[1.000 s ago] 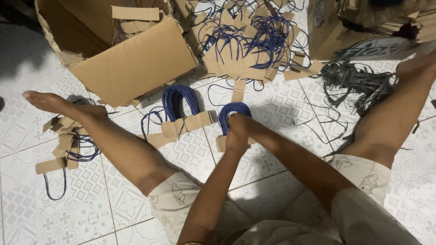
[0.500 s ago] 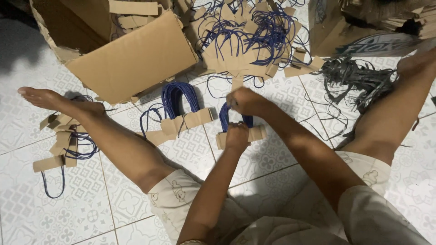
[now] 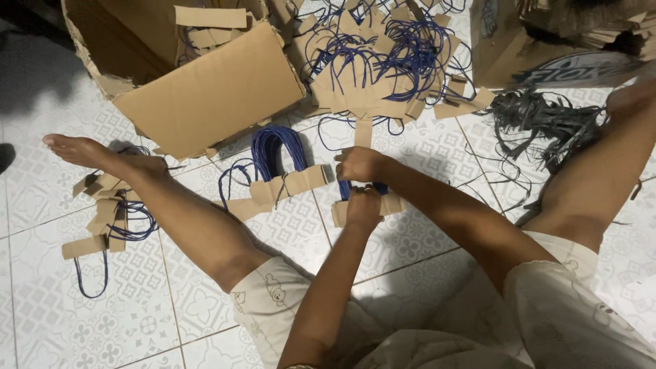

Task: Assembling bag handles by threading blue cords through pre-cut cardboard strips while sitting on the floor.

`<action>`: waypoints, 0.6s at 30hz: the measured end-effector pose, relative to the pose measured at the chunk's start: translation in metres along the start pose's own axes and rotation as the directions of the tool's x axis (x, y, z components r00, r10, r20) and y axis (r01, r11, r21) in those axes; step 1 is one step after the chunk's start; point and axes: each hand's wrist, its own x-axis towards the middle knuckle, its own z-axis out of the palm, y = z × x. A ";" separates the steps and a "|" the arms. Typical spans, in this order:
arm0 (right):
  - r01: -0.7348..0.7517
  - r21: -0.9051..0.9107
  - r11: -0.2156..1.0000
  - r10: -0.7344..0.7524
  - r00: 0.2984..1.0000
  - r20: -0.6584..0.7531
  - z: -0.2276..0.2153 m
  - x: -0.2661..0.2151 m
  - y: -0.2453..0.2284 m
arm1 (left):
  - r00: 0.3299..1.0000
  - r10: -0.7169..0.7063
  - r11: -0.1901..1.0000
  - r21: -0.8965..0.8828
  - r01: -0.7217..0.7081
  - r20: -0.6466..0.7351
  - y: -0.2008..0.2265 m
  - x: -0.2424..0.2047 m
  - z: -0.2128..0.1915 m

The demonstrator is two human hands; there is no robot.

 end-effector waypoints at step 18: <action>-0.790 0.114 0.602 0.596 0.540 0.595 -0.025 0.004 0.017 | 0.999 -0.016 0.997 -0.070 0.014 -0.032 -0.003 -0.003 -0.010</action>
